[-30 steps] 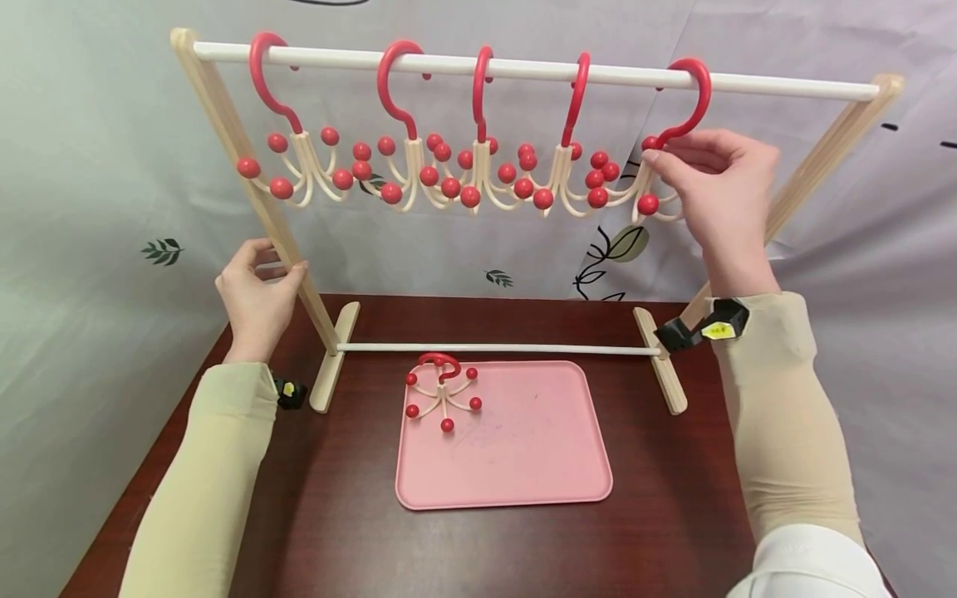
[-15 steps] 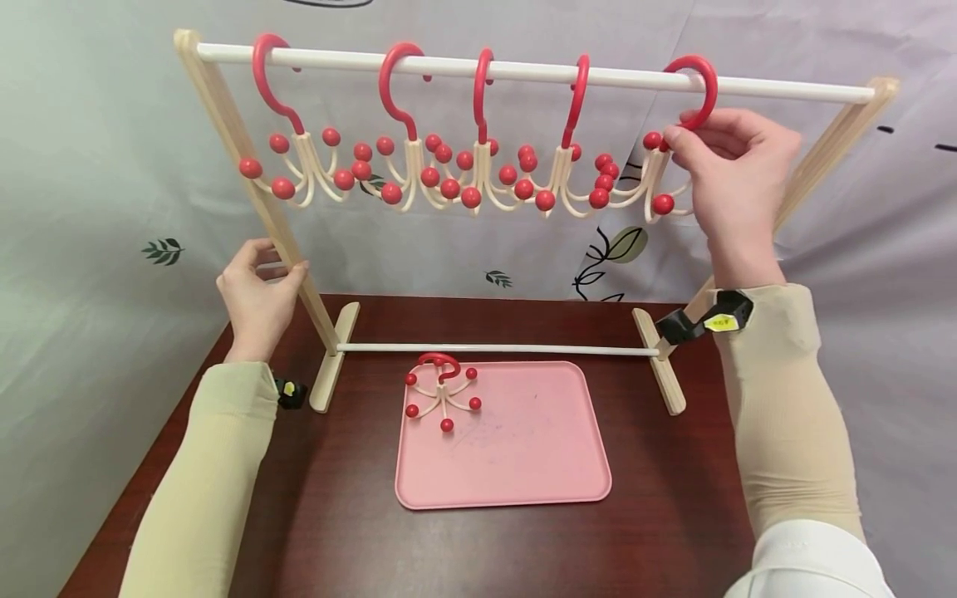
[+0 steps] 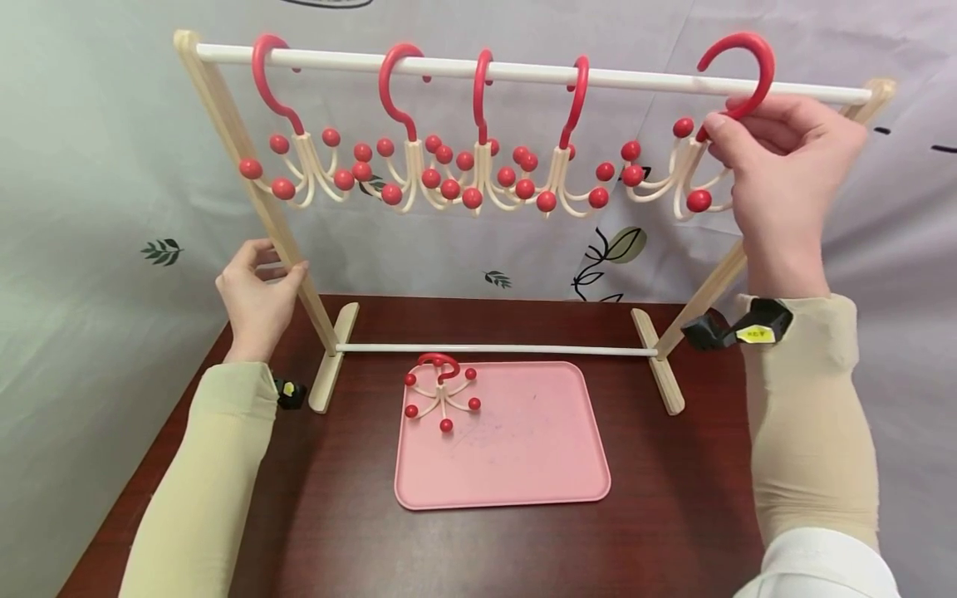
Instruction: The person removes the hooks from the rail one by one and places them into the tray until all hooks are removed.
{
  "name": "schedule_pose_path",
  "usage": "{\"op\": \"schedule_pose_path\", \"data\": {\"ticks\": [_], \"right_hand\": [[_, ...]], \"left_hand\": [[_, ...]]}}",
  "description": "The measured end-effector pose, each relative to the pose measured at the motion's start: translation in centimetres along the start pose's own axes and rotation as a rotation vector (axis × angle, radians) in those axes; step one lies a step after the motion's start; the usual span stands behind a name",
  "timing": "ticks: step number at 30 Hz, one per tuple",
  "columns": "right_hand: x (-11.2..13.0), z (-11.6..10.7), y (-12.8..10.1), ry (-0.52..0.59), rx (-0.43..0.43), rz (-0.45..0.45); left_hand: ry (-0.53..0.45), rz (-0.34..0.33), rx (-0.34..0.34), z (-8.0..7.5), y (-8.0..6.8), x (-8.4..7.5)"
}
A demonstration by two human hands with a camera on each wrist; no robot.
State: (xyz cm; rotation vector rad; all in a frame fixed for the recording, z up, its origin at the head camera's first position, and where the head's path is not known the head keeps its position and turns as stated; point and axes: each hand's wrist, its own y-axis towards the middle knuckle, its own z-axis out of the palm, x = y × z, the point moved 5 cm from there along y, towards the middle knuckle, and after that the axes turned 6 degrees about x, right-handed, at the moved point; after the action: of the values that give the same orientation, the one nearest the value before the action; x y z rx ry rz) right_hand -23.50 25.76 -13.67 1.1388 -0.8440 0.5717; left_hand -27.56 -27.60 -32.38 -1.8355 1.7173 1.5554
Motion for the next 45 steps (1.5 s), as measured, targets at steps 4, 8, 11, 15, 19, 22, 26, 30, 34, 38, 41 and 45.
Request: {"op": "schedule_pose_path", "data": {"ticks": [4,8,11,15,19,22,26,30,34,38,41,45], "right_hand": [[0.0,-0.4,-0.4,-0.003,0.005,-0.033],[-0.3,-1.0,-0.9,-0.014,0.006,-0.015],[-0.6,-1.4,-1.4,-0.037,0.014,0.010],[-1.1,-2.1,-2.2,-0.057,0.024,0.011],[-1.5,-2.5,-3.3,-0.074,0.040,0.006],[-1.9,-2.7,-4.1,-0.106,0.055,0.010],[-2.7,-2.8,-5.3,-0.169,0.085,0.028],[-3.7,-2.6,-6.2,-0.284,0.121,0.045],[-4.8,-2.6,-7.0,-0.362,0.152,0.048],[-5.9,-2.3,-7.8,-0.291,0.187,0.039],[-6.7,-2.0,-8.5,-0.263,0.215,0.049],[-7.7,-1.4,-9.6,-0.305,0.254,0.054]], "left_hand": [[-0.004,0.001,0.002,0.0,0.0,0.1],[-0.006,0.004,0.001,0.0,0.0,0.1],[-0.007,0.007,0.000,0.0,0.1,0.1],[-0.009,0.005,0.001,0.0,0.1,0.0],[-0.001,0.001,0.004,0.1,0.1,0.0],[0.007,0.000,0.001,0.1,0.1,0.0],[0.011,-0.002,0.000,0.1,0.1,0.1],[0.012,-0.007,0.003,0.1,0.1,0.1],[0.014,-0.008,0.003,0.1,0.1,0.1],[0.013,-0.010,0.004,0.1,0.1,0.1],[0.008,-0.013,0.006,0.1,0.1,0.1],[0.003,-0.013,0.007,0.1,0.1,0.1]]}}
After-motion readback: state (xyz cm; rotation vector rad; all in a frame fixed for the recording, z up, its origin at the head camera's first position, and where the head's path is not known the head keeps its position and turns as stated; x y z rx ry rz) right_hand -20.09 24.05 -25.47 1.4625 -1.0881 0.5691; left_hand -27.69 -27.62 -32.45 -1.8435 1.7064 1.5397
